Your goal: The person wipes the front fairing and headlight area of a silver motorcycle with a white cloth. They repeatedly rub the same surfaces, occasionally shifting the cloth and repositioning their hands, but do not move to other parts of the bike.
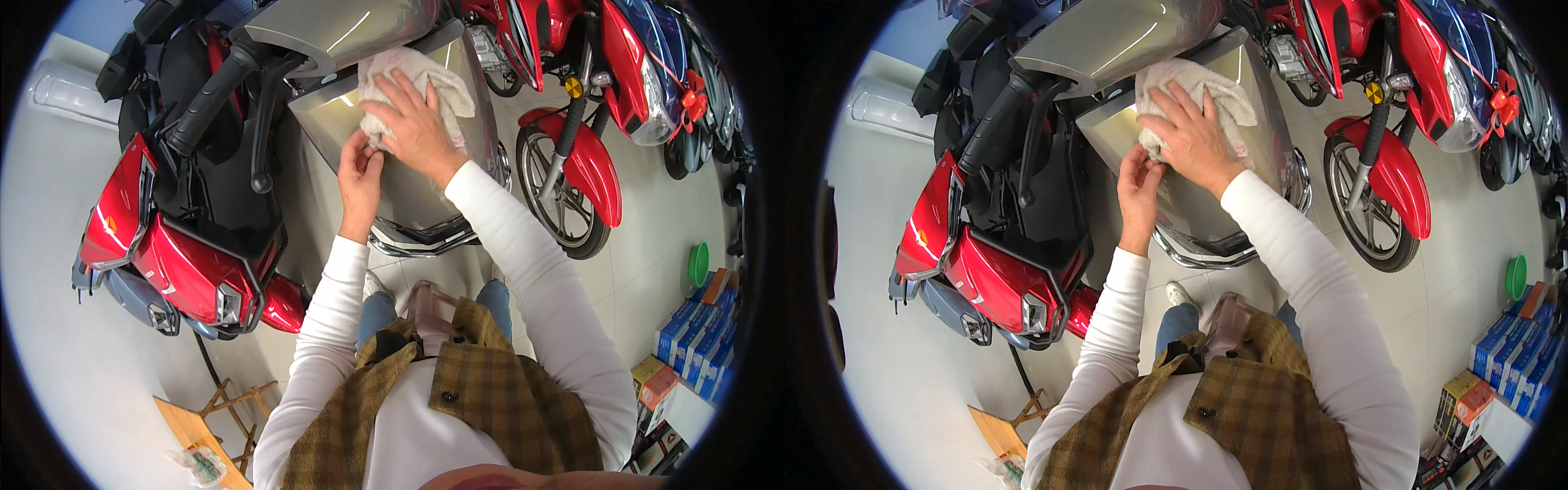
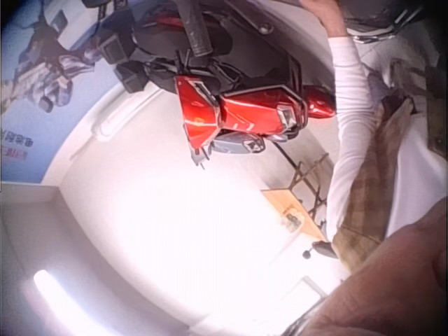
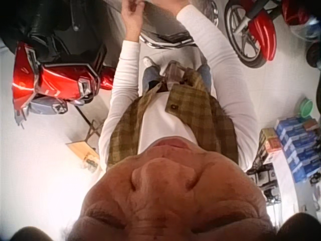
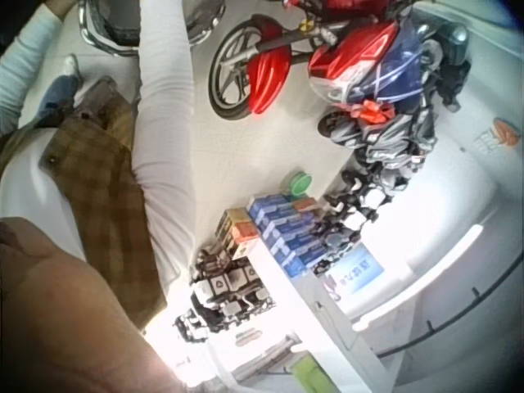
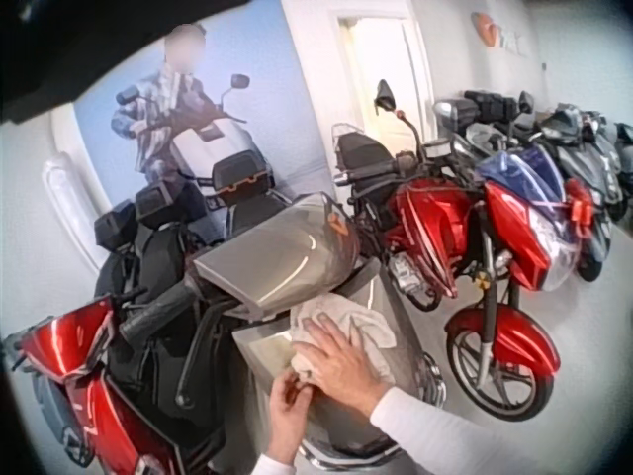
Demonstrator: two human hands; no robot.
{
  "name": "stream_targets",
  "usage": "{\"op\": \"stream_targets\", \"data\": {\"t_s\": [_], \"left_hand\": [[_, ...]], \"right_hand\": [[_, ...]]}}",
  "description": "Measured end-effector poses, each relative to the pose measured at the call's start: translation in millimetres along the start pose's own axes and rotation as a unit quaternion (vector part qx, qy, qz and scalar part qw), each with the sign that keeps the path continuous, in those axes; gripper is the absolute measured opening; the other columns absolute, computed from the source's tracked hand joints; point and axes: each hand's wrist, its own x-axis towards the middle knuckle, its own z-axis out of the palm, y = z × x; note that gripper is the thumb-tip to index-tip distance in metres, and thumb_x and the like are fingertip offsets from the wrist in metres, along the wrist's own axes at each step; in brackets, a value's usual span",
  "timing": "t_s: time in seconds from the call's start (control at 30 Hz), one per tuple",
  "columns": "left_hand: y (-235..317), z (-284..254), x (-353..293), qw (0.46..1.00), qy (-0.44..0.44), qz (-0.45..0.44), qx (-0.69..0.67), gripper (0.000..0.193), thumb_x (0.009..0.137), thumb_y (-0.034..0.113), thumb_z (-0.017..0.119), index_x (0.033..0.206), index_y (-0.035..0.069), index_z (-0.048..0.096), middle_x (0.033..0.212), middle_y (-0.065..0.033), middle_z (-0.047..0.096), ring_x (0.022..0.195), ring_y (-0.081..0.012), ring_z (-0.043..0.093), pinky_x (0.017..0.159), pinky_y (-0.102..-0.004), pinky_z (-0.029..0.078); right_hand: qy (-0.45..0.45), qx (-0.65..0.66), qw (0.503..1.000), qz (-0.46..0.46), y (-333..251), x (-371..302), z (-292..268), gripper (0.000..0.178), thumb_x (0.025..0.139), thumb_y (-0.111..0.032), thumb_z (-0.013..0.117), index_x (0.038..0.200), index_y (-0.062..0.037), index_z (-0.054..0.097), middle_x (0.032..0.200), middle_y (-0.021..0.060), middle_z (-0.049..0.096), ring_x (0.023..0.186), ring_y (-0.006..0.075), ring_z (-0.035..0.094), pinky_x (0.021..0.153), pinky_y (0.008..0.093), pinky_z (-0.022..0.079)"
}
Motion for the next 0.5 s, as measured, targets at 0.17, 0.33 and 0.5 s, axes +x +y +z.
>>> {"op": "stream_targets", "data": {"t_s": [0.17, 0.33, 0.5], "left_hand": [[-44, -19, -41, 0.999, 0.006, -0.048, -0.005, 0.035, 0.100, -0.002, 0.059, 0.134, -0.002, 0.053, 0.119, -0.0050, 0.062, 0.107, -0.0120, 0.060, 0.096, -0.0279, 0.050], [-70, -23, -90, 0.993, -0.015, -0.100, -0.066, 0.034, 0.101, -0.004, 0.058, 0.134, 0.000, 0.051, 0.115, -0.0048, 0.061, 0.113, -0.0151, 0.063, 0.099, -0.0291, 0.050], [-71, -14, -81, 0.994, 0.014, -0.078, -0.079, 0.035, 0.100, -0.003, 0.060, 0.134, 0.001, 0.052, 0.110, -0.0020, 0.059, 0.103, -0.0107, 0.060, 0.094, -0.0263, 0.050]], "right_hand": [[-0.064, 0.009, 0.998, -0.018, -23, -53, 3, 0.040, 0.083, -0.019, 0.071, 0.123, -0.0223, 0.070, 0.153, 0.0055, 0.051, 0.148, 0.0301, 0.040, 0.116, 0.0651, 0.029], [-0.088, 0.012, 0.996, -0.019, -27, -88, 4, 0.037, 0.085, -0.023, 0.070, 0.121, -0.0217, 0.071, 0.154, 0.0033, 0.050, 0.148, 0.0269, 0.041, 0.116, 0.0648, 0.031], [-0.067, 0.022, 0.996, -0.049, -27, -72, 6, 0.032, 0.083, -0.023, 0.072, 0.114, -0.0182, 0.073, 0.152, 0.0049, 0.053, 0.146, 0.0275, 0.043, 0.116, 0.0648, 0.032]]}}
